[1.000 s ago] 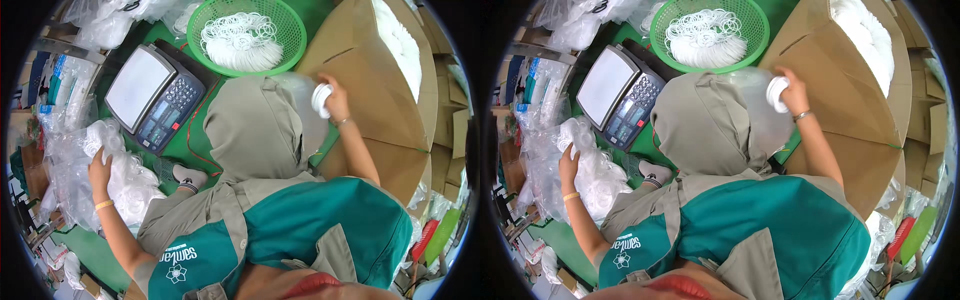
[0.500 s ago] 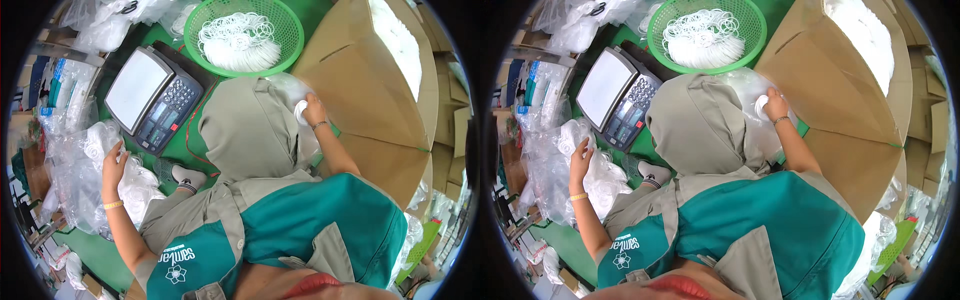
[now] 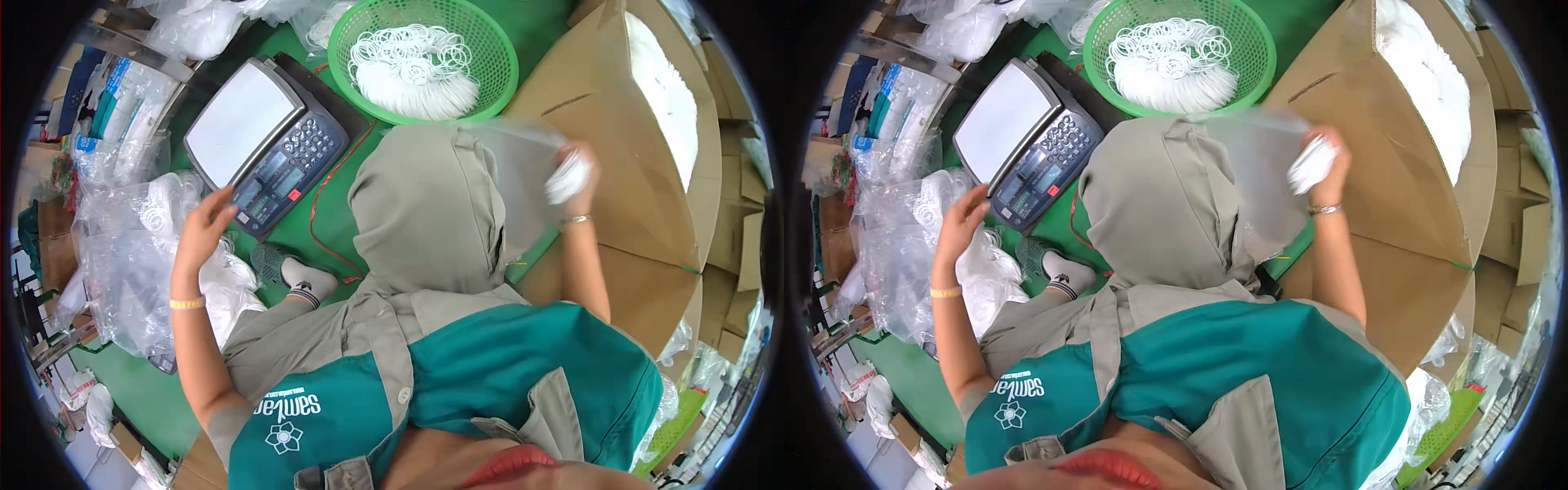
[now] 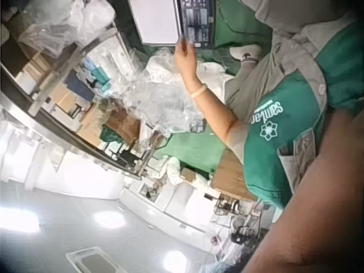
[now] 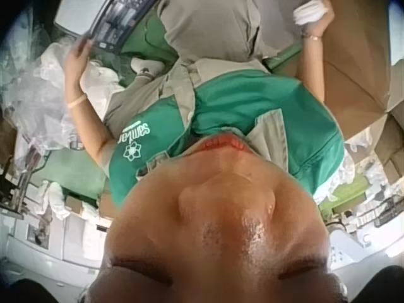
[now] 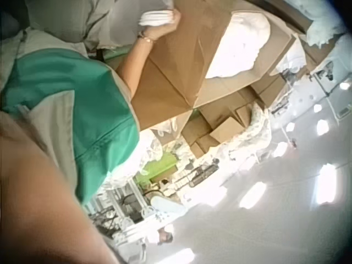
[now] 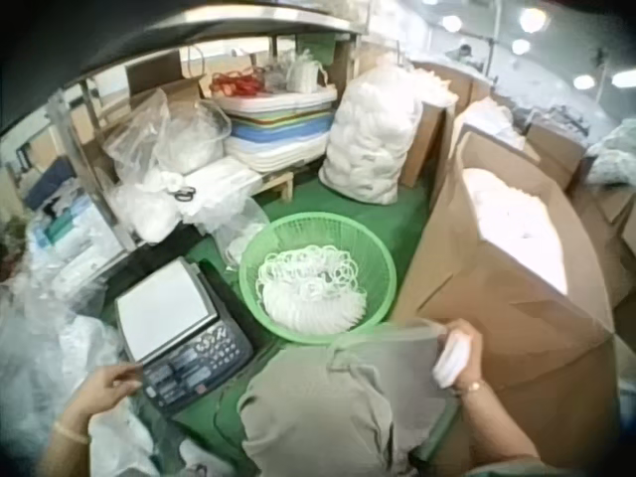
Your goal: The recorder is weighing white plastic rings on an electronic scale and packaging them into plastic bags within a manufacturing environment.
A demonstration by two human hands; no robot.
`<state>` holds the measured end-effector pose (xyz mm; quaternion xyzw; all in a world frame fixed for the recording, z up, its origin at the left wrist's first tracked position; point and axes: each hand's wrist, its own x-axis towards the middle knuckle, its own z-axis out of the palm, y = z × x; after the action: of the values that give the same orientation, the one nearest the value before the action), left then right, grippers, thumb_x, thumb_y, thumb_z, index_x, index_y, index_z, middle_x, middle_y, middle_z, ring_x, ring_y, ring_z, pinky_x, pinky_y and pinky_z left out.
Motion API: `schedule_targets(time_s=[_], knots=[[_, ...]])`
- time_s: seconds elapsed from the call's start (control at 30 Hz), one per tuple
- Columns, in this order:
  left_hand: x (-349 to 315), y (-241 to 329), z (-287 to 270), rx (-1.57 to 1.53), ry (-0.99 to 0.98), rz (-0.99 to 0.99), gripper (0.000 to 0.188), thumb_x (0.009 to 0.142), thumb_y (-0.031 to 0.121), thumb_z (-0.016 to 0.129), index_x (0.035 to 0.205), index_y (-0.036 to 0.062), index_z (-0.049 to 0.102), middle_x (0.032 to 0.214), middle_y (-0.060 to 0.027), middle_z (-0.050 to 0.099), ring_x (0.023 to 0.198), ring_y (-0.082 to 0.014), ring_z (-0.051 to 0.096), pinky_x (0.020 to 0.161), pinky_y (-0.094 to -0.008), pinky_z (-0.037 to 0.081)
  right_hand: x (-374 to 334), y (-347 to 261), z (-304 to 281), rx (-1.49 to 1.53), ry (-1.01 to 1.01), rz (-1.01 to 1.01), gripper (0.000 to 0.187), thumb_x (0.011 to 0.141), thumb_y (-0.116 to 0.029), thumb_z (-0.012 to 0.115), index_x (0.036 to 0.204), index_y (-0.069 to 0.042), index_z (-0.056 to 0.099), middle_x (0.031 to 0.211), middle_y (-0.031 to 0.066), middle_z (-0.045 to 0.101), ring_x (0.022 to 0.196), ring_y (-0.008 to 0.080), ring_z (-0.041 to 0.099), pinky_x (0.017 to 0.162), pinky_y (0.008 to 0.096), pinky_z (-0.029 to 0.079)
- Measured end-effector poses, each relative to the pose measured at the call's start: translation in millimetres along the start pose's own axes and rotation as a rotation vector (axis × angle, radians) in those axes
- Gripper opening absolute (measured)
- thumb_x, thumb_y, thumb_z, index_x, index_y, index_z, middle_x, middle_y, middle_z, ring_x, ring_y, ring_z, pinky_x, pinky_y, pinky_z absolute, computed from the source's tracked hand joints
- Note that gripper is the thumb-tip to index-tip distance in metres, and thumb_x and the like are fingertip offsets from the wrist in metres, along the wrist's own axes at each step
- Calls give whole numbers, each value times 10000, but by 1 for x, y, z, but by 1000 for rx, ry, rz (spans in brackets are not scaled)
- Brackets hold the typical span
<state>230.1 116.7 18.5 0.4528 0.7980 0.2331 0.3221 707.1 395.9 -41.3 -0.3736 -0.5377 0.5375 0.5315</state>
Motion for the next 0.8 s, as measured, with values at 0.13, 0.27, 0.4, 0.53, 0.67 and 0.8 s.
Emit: schedule_targets(time_s=[0.13, 0.27, 0.4, 0.53, 0.67, 0.8], knots=[[26, 59, 16, -378, -135, 190, 506, 794, 163, 615, 1239, 11, 428, 1233, -107, 478, 1116, -215, 468, 938, -298, 357, 46, -103, 76, -45, -22, -38, 130, 831, -159, 440, 758, -53, 462, 553, 20, 452, 409, 84, 387, 389, 215, 341], [54, 149, 34, -275, -113, 561, 887, 658, 253, 735, 1369, 112, 222, 1379, -92, 303, 1262, -246, 296, 1028, -353, 225, 84, -150, 118, 249, -426, -142, 132, 836, -170, 425, 773, -63, 471, 558, 32, 467, 401, 79, 371, 388, 219, 334], [65, 159, 55, -60, 228, 681, 1071, 621, 253, 751, 1377, 42, 23, 1411, -238, 95, 1301, -354, 159, 1038, -373, 211, 90, -179, 181, 518, -634, 1, 118, 837, -149, 442, 782, -57, 491, 588, 34, 484, 421, 81, 388, 395, 214, 331], [83, 151, 30, -563, 723, 770, 903, 693, 133, 693, 1366, 17, 101, 1385, -229, 201, 1265, -280, 275, 1007, -340, 268, 129, -169, 195, 615, -901, 95, 182, 862, -185, 416, 862, -60, 547, 676, 54, 518, 436, 92, 420, 400, 213, 335], [73, 135, -14, -846, 539, 532, 151, 804, 124, 577, 833, -23, 601, 722, -33, 588, 656, -94, 538, 643, -216, 433, 138, -149, 236, 519, -916, 214, 190, 886, -212, 434, 830, -54, 523, 656, 29, 500, 440, 83, 398, 398, 194, 323], [48, 136, -24, -764, 459, 308, 246, 860, 269, 546, 827, 35, 614, 654, 61, 513, 570, -31, 441, 537, -187, 391, 100, -134, 266, 195, -825, 100, 180, 840, -207, 532, 888, -34, 538, 665, 12, 492, 479, 33, 400, 423, 178, 323]])
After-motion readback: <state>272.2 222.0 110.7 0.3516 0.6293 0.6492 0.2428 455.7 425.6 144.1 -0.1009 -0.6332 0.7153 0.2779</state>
